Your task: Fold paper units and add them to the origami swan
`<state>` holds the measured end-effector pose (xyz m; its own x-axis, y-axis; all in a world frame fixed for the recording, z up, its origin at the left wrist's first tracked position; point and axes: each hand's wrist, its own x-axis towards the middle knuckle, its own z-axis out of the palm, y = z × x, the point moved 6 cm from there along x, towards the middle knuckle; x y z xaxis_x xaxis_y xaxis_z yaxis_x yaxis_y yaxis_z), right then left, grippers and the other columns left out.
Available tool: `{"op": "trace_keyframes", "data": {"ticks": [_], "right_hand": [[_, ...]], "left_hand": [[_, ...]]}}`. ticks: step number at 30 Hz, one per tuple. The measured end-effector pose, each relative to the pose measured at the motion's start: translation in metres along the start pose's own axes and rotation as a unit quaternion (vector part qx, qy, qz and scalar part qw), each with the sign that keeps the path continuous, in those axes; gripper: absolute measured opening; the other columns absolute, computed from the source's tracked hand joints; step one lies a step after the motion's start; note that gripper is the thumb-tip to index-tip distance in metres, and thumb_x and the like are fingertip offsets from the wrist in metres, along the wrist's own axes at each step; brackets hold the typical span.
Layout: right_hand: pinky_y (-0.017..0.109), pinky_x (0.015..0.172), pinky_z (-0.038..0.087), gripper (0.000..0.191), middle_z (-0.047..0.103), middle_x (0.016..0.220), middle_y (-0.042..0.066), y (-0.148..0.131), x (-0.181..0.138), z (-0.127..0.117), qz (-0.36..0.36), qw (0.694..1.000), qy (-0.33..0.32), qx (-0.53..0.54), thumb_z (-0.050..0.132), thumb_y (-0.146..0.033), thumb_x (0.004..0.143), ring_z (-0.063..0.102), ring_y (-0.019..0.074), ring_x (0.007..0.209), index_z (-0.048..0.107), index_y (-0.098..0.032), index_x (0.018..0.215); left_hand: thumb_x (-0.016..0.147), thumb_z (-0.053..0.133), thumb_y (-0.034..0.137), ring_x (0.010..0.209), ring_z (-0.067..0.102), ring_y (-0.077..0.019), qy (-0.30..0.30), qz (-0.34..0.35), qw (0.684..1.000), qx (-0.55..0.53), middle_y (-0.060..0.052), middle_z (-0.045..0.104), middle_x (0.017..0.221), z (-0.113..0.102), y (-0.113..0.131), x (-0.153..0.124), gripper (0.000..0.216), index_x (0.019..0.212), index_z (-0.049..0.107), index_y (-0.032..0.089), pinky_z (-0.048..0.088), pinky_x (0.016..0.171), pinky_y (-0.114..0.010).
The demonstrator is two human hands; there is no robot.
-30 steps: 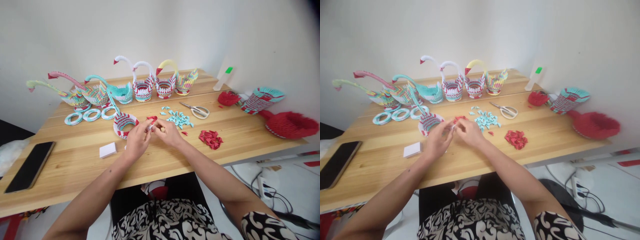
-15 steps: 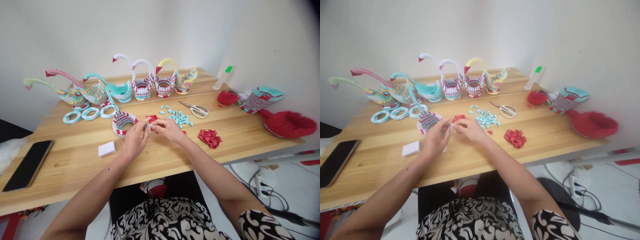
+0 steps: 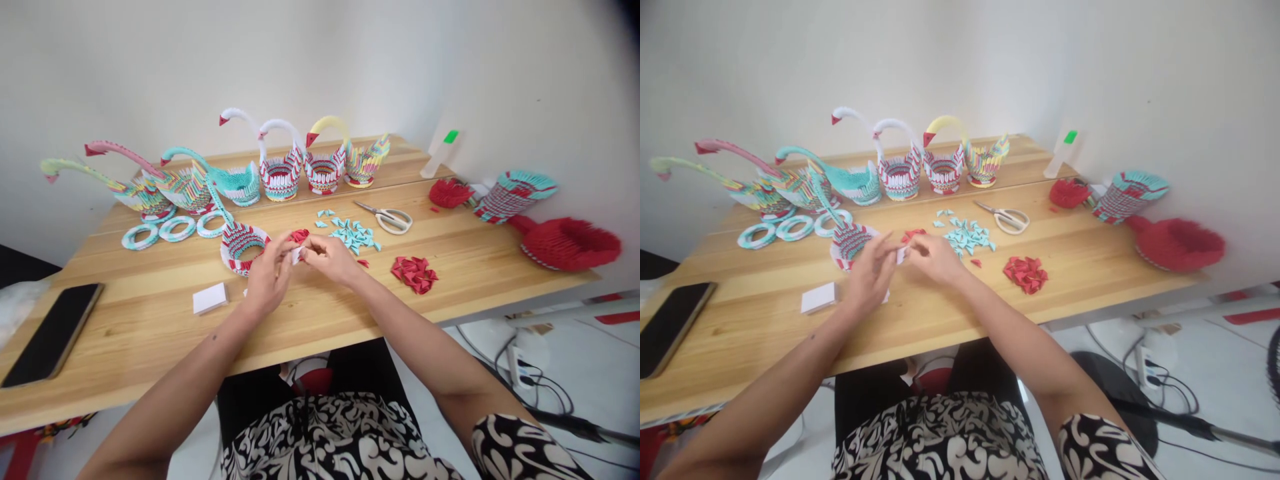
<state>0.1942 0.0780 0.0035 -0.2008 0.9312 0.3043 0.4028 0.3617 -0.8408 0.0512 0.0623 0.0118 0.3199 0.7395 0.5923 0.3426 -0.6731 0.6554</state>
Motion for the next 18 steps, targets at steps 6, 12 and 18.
{"op": "trace_keyframes", "data": {"ticks": [6,12,18], "right_hand": [[0.023,0.060,0.041,0.019,0.062,0.065,-0.001,-0.001,-0.002,-0.008,0.020,0.990,0.092,0.104,0.056,-0.032,0.084,0.056,0.0109,0.059,0.066,-0.017,0.076],[0.023,0.061,0.041,0.021,0.065,0.069,0.001,-0.012,-0.008,0.001,-0.040,0.994,0.101,0.014,0.053,-0.031,0.086,0.057,0.0117,0.063,0.065,-0.016,0.076],[0.026,0.063,0.038,0.019,0.061,0.068,0.002,-0.023,-0.015,0.009,-0.126,0.976,0.106,-0.145,0.049,-0.027,0.087,0.052,0.0130,0.063,0.059,-0.016,0.076]], "left_hand": [[0.086,0.061,0.031,0.086,0.070,-0.0189,0.008,-0.147,0.973,-0.178,-0.012,0.072,0.105,0.004,-0.019,0.002,0.035,0.116,0.064,0.014,0.058,0.074,-0.030],[0.082,0.064,0.034,0.070,0.065,-0.0161,0.023,-0.159,0.976,-0.149,-0.005,0.074,0.083,0.002,-0.017,0.002,0.029,0.100,0.075,0.015,0.054,0.064,-0.025],[0.079,0.062,0.032,0.064,0.060,-0.0133,0.046,-0.164,0.974,-0.146,-0.003,0.069,0.072,-0.004,-0.013,0.003,0.021,0.081,0.074,0.015,0.051,0.061,-0.023]]}}
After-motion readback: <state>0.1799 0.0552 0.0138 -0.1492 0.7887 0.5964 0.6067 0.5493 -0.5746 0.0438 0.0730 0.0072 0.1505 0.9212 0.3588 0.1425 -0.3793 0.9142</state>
